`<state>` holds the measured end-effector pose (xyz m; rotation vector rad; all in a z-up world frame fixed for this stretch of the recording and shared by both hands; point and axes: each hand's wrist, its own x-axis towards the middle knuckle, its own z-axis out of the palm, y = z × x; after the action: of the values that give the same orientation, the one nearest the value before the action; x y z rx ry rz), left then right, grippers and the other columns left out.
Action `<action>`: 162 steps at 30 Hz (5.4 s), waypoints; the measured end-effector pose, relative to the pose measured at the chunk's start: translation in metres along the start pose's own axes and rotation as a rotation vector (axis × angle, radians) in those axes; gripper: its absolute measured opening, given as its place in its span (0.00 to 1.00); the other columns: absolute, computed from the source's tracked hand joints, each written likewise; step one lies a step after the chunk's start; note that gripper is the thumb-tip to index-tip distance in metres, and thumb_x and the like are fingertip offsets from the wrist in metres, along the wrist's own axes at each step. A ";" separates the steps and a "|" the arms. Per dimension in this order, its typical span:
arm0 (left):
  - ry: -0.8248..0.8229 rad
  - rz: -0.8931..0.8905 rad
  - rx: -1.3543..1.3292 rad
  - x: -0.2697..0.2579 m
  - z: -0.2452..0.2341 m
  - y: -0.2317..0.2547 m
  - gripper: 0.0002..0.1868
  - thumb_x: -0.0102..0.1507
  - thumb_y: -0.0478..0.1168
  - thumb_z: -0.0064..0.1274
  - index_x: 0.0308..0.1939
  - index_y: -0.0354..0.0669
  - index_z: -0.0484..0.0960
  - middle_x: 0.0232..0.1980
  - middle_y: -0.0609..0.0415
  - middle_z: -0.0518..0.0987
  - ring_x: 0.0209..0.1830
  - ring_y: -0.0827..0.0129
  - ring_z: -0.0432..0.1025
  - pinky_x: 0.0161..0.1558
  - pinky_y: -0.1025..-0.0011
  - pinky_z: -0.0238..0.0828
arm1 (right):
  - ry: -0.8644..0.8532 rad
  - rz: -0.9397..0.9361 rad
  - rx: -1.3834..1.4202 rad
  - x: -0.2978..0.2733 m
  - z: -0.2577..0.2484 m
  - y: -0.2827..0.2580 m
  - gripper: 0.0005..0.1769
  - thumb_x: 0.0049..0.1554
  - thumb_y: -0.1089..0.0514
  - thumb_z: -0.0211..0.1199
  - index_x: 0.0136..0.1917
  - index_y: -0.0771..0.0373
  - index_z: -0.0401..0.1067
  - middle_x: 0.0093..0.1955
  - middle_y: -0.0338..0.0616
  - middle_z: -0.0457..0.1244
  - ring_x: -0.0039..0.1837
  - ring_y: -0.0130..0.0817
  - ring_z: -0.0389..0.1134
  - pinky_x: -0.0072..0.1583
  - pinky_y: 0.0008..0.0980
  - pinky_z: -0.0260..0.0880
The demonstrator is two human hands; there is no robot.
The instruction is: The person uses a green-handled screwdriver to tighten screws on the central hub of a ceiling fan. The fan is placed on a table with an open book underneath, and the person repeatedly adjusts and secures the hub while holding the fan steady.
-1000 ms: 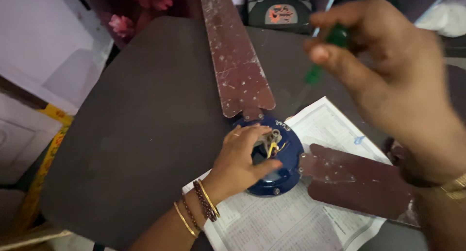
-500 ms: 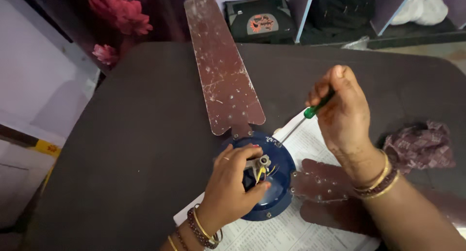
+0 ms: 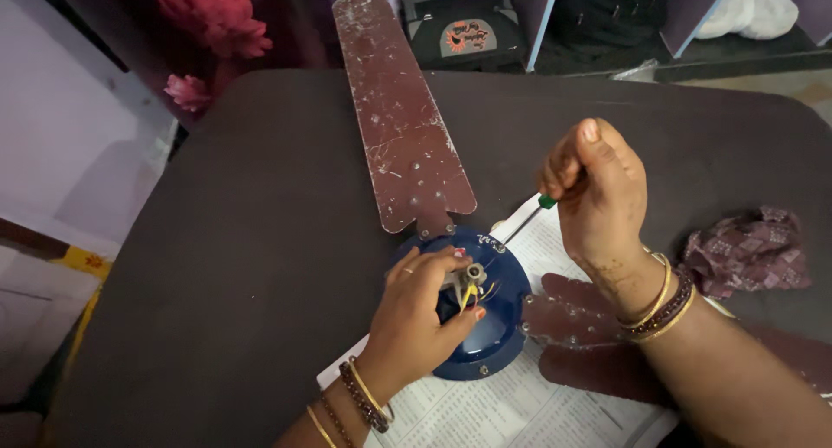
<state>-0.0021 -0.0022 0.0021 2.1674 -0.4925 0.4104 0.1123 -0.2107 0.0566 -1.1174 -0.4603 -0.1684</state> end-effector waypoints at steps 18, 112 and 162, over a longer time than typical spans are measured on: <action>-0.024 -0.021 0.012 0.003 0.000 -0.002 0.27 0.56 0.42 0.66 0.56 0.40 0.74 0.60 0.47 0.80 0.63 0.56 0.73 0.74 0.46 0.49 | -0.048 -0.050 -0.031 -0.005 0.004 -0.007 0.21 0.72 0.48 0.50 0.40 0.60 0.58 0.34 0.38 0.51 0.37 0.31 0.54 0.45 0.33 0.58; 0.105 0.035 -0.050 0.001 0.006 -0.006 0.28 0.54 0.43 0.67 0.56 0.43 0.77 0.52 0.49 0.82 0.57 0.54 0.73 0.63 0.54 0.57 | 0.373 0.082 0.131 -0.006 -0.018 -0.079 0.15 0.74 0.52 0.53 0.44 0.57 0.67 0.36 0.40 0.61 0.41 0.34 0.64 0.55 0.40 0.68; 0.082 0.074 0.136 -0.003 0.008 -0.006 0.36 0.61 0.47 0.62 0.70 0.39 0.67 0.65 0.45 0.74 0.65 0.51 0.70 0.66 0.55 0.62 | 0.040 0.017 0.074 -0.060 -0.005 -0.055 0.30 0.73 0.43 0.45 0.30 0.54 0.48 0.21 0.35 0.41 0.27 0.26 0.37 0.32 0.31 0.39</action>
<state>-0.0008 -0.0049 -0.0081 2.2573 -0.5133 0.5867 0.0401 -0.2454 0.0741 -1.0430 -0.4180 -0.1572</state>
